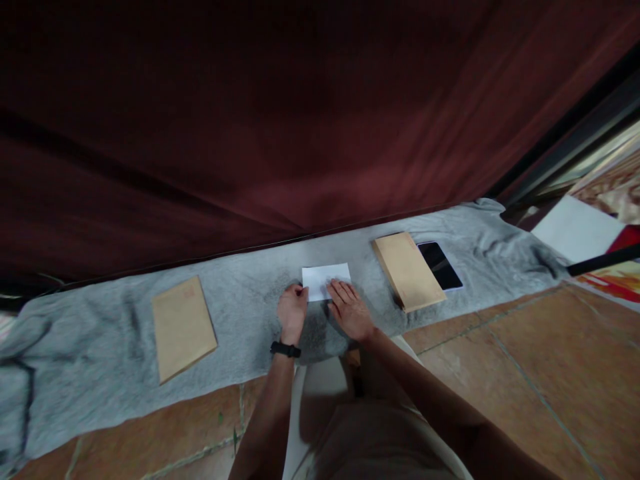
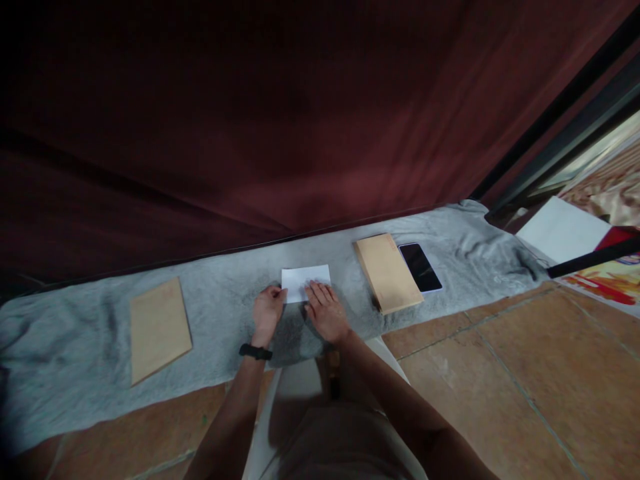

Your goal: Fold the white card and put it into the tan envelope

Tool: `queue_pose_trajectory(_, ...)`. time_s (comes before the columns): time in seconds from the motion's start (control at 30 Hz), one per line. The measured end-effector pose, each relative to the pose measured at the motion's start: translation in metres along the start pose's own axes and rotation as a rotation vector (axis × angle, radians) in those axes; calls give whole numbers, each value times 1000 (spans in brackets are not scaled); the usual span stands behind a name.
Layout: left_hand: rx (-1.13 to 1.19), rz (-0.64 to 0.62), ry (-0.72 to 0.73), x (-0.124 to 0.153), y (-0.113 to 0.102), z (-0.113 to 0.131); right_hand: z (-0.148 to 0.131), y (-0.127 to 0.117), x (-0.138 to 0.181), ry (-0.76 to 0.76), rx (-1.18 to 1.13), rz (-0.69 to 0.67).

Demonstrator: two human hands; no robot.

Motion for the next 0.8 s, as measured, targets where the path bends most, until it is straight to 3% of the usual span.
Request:
queue_pose_trajectory(0.3,-20,43,10,10,-5,7,-11,10,9,-81,3,-56)
queue_pose_trajectory(0.8,4,116,5,17,-7,8,-10,11,9,-63,9,-55)
Point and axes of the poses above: each hand's wrist, its own x-axis away from the middle knuckle, its own y-axis out of the palm, z = x × y, the point moved 9 cm from there along -x, towards the middle knuckle, and after that the axes turned 9 degrees about -x, right-handed, at the moved point
